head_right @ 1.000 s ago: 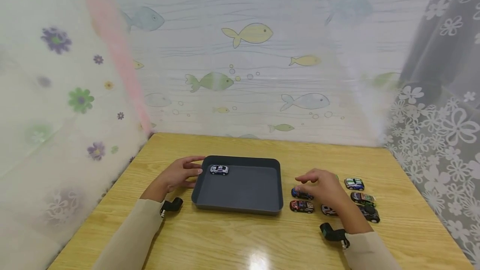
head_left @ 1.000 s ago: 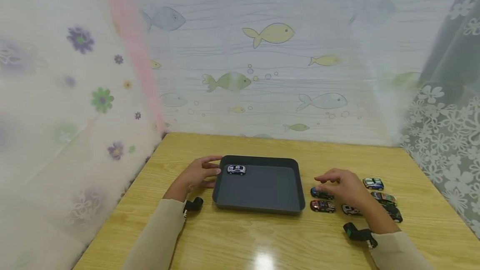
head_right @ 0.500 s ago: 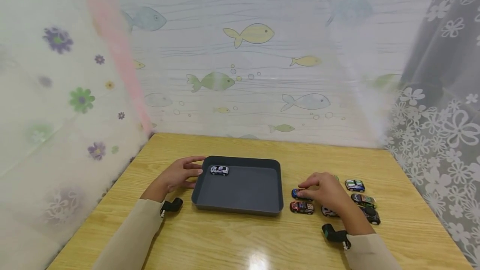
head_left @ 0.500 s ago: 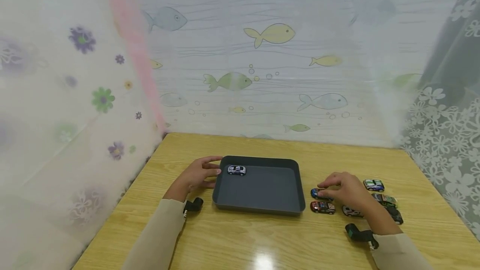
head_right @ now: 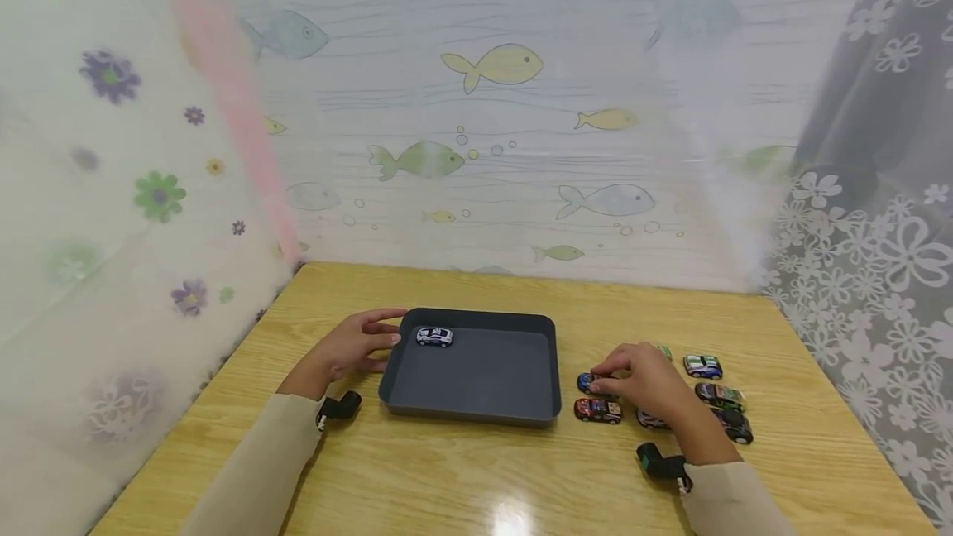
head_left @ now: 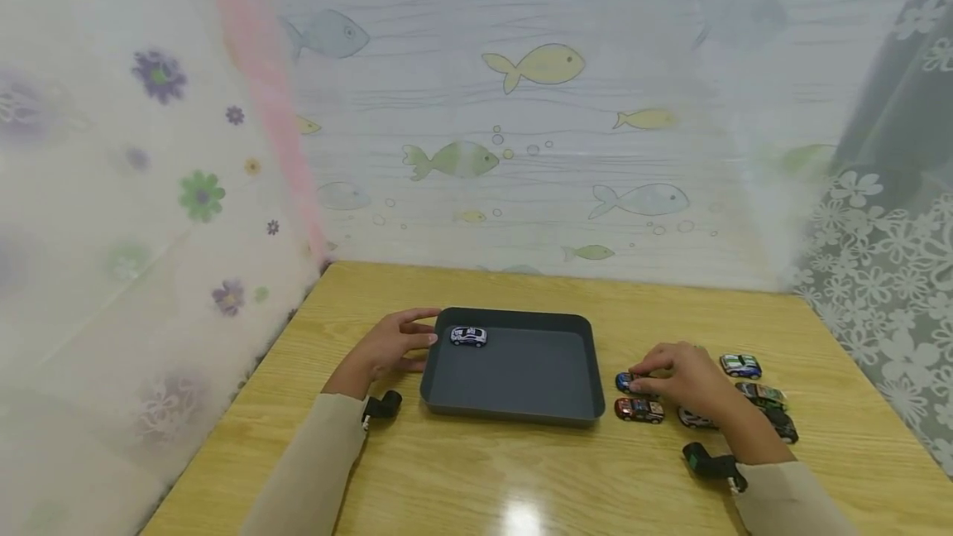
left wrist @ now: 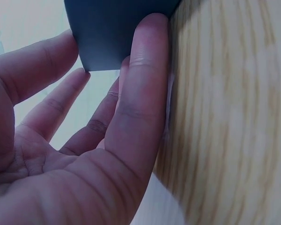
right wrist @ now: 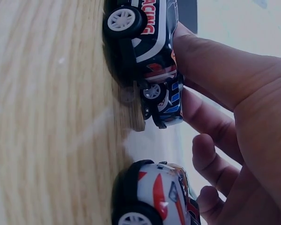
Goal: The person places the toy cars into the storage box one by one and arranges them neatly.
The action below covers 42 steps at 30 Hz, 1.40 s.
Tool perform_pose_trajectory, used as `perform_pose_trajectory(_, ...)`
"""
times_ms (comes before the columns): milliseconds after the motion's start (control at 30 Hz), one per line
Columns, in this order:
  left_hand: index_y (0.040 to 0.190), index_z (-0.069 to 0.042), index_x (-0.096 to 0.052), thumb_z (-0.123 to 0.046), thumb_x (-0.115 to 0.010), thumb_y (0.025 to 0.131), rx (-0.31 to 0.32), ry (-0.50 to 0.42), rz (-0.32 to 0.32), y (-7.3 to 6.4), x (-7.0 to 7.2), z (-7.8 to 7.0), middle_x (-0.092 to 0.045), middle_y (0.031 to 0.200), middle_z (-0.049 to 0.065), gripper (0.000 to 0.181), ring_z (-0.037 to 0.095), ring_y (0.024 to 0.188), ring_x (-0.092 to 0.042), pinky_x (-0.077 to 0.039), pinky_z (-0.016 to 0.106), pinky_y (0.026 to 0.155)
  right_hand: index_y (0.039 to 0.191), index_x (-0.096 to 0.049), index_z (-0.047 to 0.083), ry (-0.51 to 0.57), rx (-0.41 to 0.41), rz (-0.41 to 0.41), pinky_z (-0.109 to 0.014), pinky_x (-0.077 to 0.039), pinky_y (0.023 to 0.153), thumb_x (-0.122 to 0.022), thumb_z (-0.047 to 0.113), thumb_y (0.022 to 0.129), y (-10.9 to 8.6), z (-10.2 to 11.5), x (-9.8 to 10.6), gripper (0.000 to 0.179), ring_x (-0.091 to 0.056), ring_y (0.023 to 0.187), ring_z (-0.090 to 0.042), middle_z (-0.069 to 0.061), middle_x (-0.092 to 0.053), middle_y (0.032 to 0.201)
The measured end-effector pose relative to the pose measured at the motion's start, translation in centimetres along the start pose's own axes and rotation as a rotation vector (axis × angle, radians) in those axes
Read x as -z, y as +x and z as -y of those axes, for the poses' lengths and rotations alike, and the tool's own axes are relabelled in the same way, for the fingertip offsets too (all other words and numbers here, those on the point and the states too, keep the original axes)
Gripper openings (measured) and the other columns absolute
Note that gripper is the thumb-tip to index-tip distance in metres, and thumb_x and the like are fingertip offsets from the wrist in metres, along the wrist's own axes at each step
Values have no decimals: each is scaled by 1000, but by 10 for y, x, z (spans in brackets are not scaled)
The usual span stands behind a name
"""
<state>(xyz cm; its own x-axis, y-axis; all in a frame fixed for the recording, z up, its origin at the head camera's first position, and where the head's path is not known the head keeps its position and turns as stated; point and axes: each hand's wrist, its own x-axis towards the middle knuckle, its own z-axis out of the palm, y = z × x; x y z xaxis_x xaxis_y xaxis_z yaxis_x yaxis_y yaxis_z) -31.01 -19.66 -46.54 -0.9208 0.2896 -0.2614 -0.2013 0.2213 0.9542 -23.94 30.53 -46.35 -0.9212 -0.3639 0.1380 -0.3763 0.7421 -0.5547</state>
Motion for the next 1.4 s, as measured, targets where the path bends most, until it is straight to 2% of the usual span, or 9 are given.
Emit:
perform_pose_trajectory(233,151,-32,-55,-16,-71,100,-2,-5,0,-1,1,2,-52,150,17,56,28,112,-71,-64,46,85,109,-83,20,0,14,25,-26,-57,73,-84,36,87,0,3,2,28,-69,94,-16,7,-74,103)
perform_pose_trajectory(567,149,-33,-56,-15,-71,100,-3,-11,-3,0,1,1,-54,148,17,54,28,110,-72,-64,45,85,111,-82,18,3,24,23,-26,-56,72,-86,34,85,-1,3,2,31,-69,94,-16,7,-74,104)
perform_pose_trajectory(967,149,-33,-56,-16,-72,100,-3,-8,-2,2,1,2,-55,147,16,54,28,111,-71,-64,45,85,110,-82,20,-12,-8,26,-27,-56,73,-85,38,85,-1,7,4,32,-67,94,-17,9,-73,102)
perform_pose_trajectory(1167,149,-32,-56,-16,-71,100,-7,-5,-2,1,1,0,-55,147,16,54,27,111,-71,-64,45,85,110,-82,23,-33,-24,27,-32,-58,76,-85,39,86,0,10,6,29,-68,96,-17,10,-73,103)
perform_pose_trajectory(1300,151,-31,-55,-16,-71,100,-12,-7,3,-1,0,-1,-54,148,17,55,28,112,-70,-64,45,85,108,-82,27,-27,-55,6,-33,-59,78,-85,38,86,0,12,7,25,-68,97,-16,12,-72,102)
perform_pose_trajectory(1400,150,-32,-55,-16,-70,100,-6,-11,-1,-3,0,-1,-54,148,16,55,28,112,-70,-64,45,85,109,-82,25,-25,-43,-11,-31,-58,76,-85,37,86,1,15,8,26,-68,95,-14,11,-72,102)
